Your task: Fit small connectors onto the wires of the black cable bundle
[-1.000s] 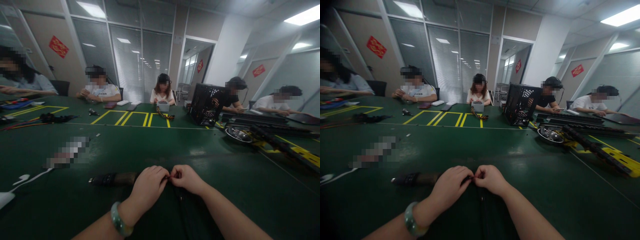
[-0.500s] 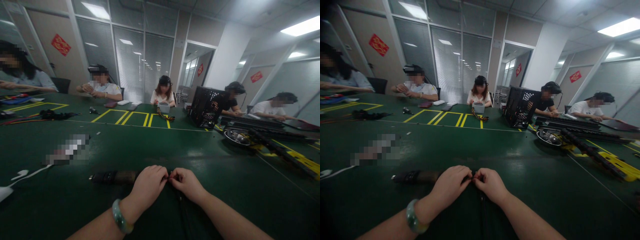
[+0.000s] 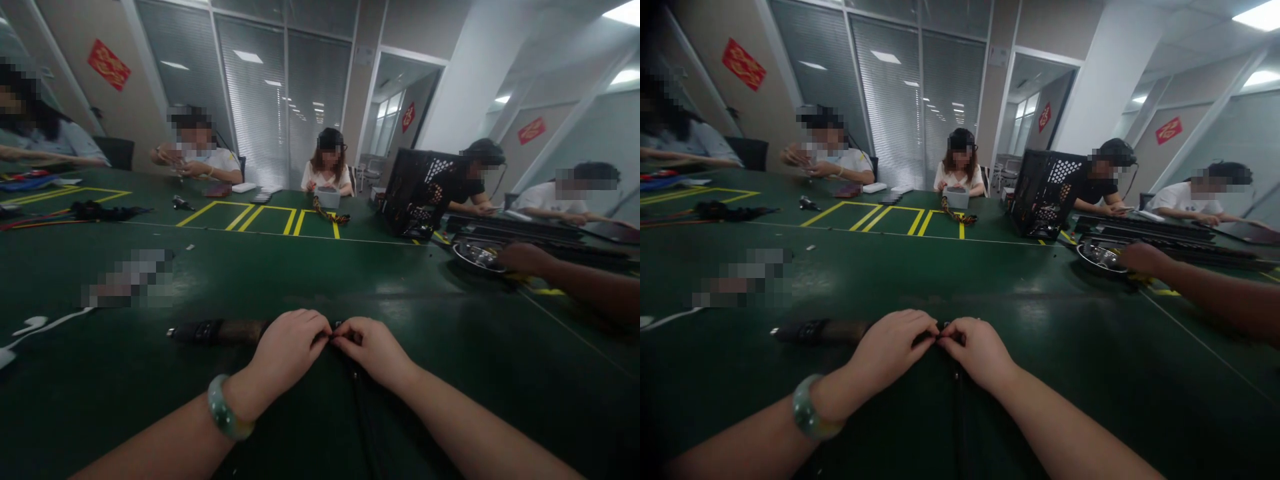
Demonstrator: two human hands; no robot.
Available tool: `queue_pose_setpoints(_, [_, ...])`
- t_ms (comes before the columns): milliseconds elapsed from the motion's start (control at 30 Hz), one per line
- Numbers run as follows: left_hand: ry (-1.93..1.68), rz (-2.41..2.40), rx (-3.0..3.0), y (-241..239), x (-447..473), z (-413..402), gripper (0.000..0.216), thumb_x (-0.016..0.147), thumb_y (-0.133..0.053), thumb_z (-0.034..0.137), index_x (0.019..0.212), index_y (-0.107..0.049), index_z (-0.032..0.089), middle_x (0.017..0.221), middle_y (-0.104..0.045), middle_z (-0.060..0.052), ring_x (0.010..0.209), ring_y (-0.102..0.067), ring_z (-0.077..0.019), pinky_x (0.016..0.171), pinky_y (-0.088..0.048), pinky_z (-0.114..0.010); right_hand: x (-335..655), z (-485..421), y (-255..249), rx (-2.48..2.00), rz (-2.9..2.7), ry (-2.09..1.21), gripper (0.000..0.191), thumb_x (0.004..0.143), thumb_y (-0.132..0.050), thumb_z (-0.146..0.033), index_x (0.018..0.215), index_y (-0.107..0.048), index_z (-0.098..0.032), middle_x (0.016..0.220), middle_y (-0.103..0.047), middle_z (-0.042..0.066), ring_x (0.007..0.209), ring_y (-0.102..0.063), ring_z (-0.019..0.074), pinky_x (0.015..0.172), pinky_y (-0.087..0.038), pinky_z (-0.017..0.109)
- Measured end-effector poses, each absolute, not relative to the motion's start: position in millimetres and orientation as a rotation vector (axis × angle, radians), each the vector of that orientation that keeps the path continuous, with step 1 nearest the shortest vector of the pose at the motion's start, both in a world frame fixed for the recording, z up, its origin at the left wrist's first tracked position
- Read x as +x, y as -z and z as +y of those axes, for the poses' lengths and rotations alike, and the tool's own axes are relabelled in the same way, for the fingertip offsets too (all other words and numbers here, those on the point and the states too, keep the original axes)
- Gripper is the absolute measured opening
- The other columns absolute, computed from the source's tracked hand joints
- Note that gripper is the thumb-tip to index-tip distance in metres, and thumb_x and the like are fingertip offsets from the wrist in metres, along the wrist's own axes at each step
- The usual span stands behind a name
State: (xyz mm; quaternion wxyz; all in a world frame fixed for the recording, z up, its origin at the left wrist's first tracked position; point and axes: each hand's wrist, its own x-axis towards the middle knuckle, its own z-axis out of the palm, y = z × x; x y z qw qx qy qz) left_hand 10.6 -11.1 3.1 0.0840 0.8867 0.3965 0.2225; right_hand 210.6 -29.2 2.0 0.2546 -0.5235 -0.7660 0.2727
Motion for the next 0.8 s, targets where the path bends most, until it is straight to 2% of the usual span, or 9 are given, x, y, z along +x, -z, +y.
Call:
queue_pose_setpoints(133, [-0.642,1.212,2.644,-2.4,11.3,-10.3,0.008,0.086,-0.061,0.021,0.093,-0.062,0.024,0.092,-0.064,0.0,0.088,-0.058,-0.0194,0.08,-0.043,-0.033,212.9,-30.1,0.4,-1.447,-2.067,-0.753,0.013,0.081,-0.068,-0.026,0.094,-0.07,-0.024,0.085,-0.069,-0.002,0.075,-0.061,0.0142,0.064,-0.042,0.023])
queue_pose_setpoints(233, [-0.638,1.225,2.64,-2.0,11.6,-10.0,0.009,0.085,-0.062,0.022,0.093,-0.062,0.024,0.092,-0.064,0.001,0.088,-0.059,-0.0196,0.081,-0.043,-0.034,213.6,-29.6,2.7,-1.446,-2.018,-0.791,0.007,0.084,-0.064,-0.025,0.088,-0.07,-0.022,0.084,-0.069,-0.001,0.076,-0.062,0.0142,0.065,-0.043,0.023])
queue_pose_setpoints(800, [-0.653,1.217,2.64,-2.2,10.7,-13.1,0.01,0.087,-0.062,0.023,0.098,-0.061,0.024,0.096,-0.064,0.001,0.093,-0.058,-0.0198,0.084,-0.043,-0.036,211.1,-28.6,4.6,-1.399,-1.982,-0.861,0.007,0.086,-0.06,-0.023,0.085,-0.067,-0.021,0.078,-0.067,-0.002,0.069,-0.059,0.0127,0.061,-0.041,0.022])
